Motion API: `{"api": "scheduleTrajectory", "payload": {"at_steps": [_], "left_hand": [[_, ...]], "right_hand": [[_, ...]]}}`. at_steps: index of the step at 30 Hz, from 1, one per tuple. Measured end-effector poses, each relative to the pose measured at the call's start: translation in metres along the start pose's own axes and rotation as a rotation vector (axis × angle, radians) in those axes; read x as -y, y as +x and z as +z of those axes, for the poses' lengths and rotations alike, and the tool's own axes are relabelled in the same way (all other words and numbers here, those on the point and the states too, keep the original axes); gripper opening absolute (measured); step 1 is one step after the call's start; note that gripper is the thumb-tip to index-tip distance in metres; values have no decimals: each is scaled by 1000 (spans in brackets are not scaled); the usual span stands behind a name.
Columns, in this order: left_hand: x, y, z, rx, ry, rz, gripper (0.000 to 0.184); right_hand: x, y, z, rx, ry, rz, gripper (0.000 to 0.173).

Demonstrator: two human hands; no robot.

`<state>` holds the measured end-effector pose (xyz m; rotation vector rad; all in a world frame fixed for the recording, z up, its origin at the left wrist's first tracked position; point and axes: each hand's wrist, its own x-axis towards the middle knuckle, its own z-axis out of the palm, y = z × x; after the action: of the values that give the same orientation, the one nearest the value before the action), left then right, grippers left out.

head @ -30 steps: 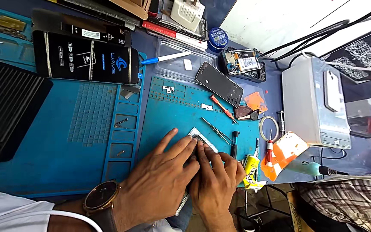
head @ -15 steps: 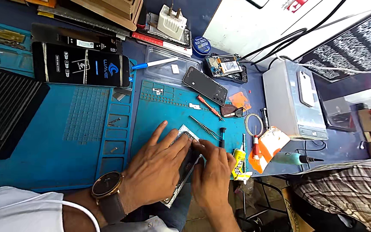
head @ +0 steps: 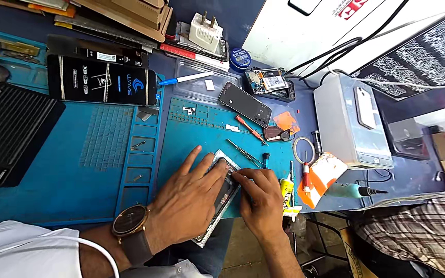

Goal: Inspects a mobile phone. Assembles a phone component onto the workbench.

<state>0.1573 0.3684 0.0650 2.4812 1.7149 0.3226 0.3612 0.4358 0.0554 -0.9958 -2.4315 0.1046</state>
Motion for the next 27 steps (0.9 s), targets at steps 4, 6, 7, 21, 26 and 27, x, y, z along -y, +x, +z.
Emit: {"api": "scheduleTrajectory", "payload": {"at_steps": [4,6,7,21,26,27], "left_hand": [[1,-1,0,-7,-26,-3,58],[1,-1,1,-23,-36,-2,57],[1,0,0,-26,-35,-1,58],[3,2,-2,-27,-49,0,59],[3,2,-3,-20,-28,10,59],[3,2,-4,-13,-23,11,59]], "right_hand": [[4,2,1,-5,-93,-54,31],[4,4,-1,14,-82,-49,31],[3,4,-3,36,-40,-31,31],[-33,19,-15,211,194,-170,18],[-28,20,-11,186,117,-198,15],[-28,21,-11,184,115,-188,15]]}}
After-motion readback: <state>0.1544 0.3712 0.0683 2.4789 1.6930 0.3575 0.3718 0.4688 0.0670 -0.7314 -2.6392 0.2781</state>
